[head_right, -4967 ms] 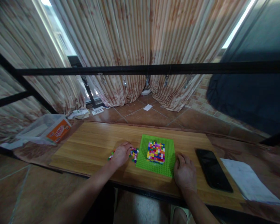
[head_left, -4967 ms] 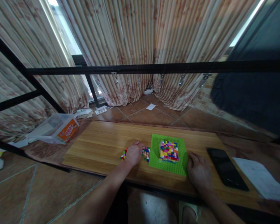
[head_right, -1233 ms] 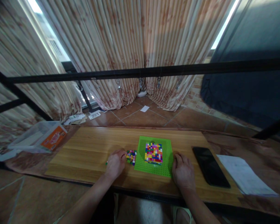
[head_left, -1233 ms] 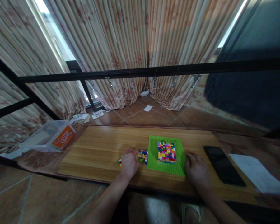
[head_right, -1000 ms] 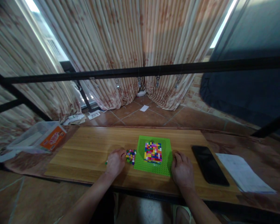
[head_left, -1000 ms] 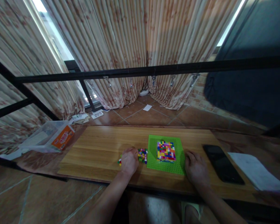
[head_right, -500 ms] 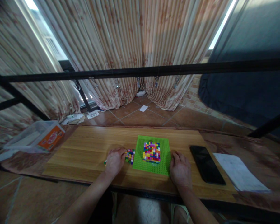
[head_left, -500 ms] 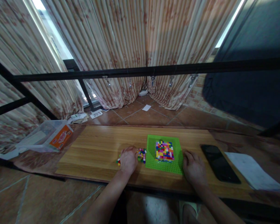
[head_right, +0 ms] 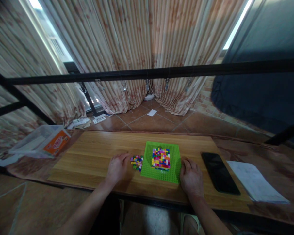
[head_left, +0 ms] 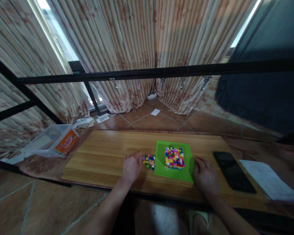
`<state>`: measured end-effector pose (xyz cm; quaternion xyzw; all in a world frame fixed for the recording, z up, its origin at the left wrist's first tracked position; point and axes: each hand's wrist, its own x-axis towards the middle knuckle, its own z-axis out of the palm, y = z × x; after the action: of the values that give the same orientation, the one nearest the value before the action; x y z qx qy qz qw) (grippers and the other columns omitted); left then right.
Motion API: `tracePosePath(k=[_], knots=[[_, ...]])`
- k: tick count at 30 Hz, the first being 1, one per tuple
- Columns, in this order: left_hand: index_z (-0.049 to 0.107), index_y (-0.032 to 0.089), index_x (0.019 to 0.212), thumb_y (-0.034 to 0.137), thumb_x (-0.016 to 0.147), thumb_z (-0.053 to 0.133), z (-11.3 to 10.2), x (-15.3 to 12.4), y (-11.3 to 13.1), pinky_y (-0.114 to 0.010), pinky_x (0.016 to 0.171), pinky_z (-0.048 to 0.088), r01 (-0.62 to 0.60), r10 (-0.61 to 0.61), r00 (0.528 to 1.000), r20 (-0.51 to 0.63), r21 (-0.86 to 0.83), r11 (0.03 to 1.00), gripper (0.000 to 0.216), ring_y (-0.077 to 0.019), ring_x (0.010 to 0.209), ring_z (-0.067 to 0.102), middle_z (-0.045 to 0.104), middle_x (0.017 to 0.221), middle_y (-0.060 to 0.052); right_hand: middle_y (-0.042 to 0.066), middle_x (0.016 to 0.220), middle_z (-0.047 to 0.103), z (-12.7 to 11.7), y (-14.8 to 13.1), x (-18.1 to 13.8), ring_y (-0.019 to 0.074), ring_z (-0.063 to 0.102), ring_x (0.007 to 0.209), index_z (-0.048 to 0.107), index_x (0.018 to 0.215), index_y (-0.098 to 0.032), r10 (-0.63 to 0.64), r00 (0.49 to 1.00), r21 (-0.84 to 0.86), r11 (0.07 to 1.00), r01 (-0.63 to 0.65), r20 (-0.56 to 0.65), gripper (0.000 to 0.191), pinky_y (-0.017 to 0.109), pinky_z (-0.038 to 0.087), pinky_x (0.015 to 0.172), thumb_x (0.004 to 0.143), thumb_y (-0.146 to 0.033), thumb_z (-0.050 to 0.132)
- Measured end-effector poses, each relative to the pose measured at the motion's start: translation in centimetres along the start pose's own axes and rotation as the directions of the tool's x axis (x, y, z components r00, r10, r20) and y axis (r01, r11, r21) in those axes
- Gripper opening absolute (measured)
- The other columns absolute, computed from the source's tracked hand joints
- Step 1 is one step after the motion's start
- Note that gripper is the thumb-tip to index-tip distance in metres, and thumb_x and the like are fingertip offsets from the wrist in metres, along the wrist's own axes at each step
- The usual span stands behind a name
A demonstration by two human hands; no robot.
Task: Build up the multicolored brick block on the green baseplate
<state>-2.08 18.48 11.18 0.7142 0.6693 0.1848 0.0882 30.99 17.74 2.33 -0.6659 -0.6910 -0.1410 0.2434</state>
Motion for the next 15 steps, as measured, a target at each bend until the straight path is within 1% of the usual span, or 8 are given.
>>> tracePosePath(k=[3, 7, 11, 15], knots=[[0.066, 0.021, 0.099, 0.017, 0.088, 0.046, -0.7, -0.7, -1.4, -0.031, 0.088, 0.040, 0.014, -0.015, 1.000, -0.011, -0.031, 0.999, 0.023, -0.0176, 0.095, 0.059, 0.069, 0.100, -0.004, 0.012, 0.108, 0.060, -0.1, 0.0, 0.0, 0.0240, 0.053, 0.099, 0.060, 0.105, -0.014, -0.001, 1.000, -0.010, 1.000, 0.001, 0.000, 0.028, 0.038, 0.043, 0.087, 0.086, -0.022, 0.041], [0.068, 0.024, 0.094, 0.015, 0.080, 0.057, -1.1, -2.3, -2.7, -0.034, 0.094, 0.038, -0.039, 0.040, 0.999, 0.026, -0.036, 0.999, 0.020, -0.0196, 0.103, 0.056, 0.066, 0.108, -0.003, 0.013, 0.108, 0.060, -0.1, 0.0, 0.0, 0.0246, 0.053, 0.100, 0.061, 0.105, -0.013, -0.004, 1.000, -0.004, 1.000, 0.004, 0.004, 0.028, 0.039, 0.043, 0.087, 0.086, -0.022, 0.041], [0.067, 0.027, 0.094, 0.011, 0.074, 0.061, -0.9, -3.2, -2.7, -0.038, 0.096, 0.034, -0.052, 0.051, 0.997, 0.056, 0.015, 0.999, 0.027, -0.0211, 0.105, 0.053, 0.064, 0.111, -0.002, 0.013, 0.107, 0.061, 0.0, 0.1, 0.0, 0.0254, 0.053, 0.100, 0.061, 0.104, -0.014, -0.002, 1.000, 0.000, 1.000, 0.002, -0.001, 0.028, 0.040, 0.044, 0.087, 0.086, -0.022, 0.041], [0.066, 0.026, 0.095, 0.013, 0.077, 0.057, -0.9, -2.9, -2.1, -0.040, 0.097, 0.032, -0.070, 0.066, 0.996, 0.060, 0.072, 0.995, 0.024, -0.0222, 0.108, 0.051, 0.062, 0.114, -0.004, 0.013, 0.107, 0.061, -0.1, 0.1, 0.0, 0.0254, 0.053, 0.102, 0.061, 0.104, -0.013, -0.014, 1.000, -0.003, 1.000, 0.014, 0.003, 0.028, 0.040, 0.044, 0.087, 0.086, -0.021, 0.041]])
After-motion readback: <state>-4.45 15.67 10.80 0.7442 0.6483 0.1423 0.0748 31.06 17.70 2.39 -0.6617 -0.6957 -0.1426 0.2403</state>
